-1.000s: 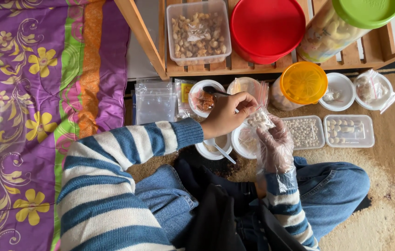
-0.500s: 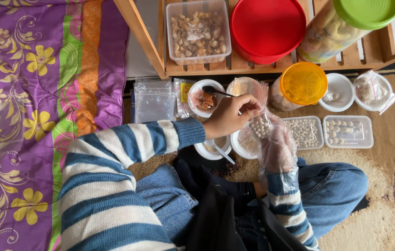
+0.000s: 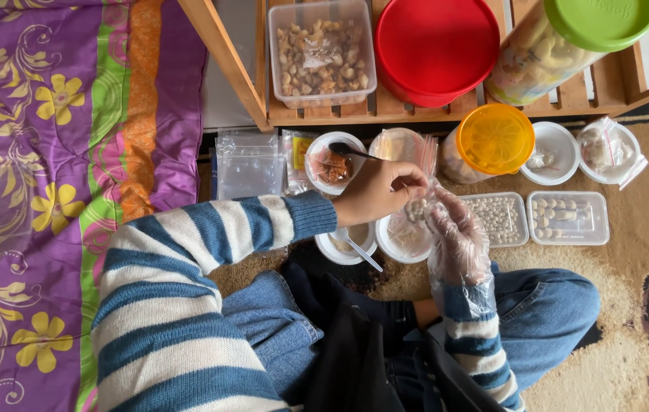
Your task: Packaging small food items into plastic bags while sitting on the floor
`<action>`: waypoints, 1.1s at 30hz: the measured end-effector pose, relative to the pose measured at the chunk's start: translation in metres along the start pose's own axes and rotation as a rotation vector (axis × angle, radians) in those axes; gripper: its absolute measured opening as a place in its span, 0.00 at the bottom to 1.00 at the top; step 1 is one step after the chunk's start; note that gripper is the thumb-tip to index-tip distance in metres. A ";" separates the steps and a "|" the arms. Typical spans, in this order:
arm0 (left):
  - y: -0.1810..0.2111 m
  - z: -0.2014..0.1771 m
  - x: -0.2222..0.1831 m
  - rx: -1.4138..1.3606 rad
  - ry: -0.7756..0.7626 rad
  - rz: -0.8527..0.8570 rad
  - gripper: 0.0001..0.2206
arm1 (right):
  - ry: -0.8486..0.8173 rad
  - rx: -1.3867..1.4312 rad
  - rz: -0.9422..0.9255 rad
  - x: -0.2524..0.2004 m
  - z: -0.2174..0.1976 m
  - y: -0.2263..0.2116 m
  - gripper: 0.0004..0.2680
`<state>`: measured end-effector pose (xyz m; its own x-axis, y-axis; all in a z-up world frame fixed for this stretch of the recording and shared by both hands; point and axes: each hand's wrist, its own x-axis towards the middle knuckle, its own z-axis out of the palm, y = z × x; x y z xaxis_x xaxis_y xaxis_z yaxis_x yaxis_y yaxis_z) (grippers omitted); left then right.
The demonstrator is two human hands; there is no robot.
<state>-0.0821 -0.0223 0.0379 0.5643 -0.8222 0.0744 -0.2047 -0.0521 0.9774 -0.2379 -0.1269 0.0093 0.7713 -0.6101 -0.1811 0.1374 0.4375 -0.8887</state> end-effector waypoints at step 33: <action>0.015 -0.001 -0.013 0.246 -0.110 0.035 0.02 | 0.126 0.180 -0.211 0.011 -0.019 0.023 0.03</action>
<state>-0.0914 -0.0119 0.0521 0.4659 -0.8819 0.0723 -0.4188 -0.1477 0.8960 -0.2376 -0.1358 -0.0215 0.6327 -0.7720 -0.0610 0.4027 0.3954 -0.8256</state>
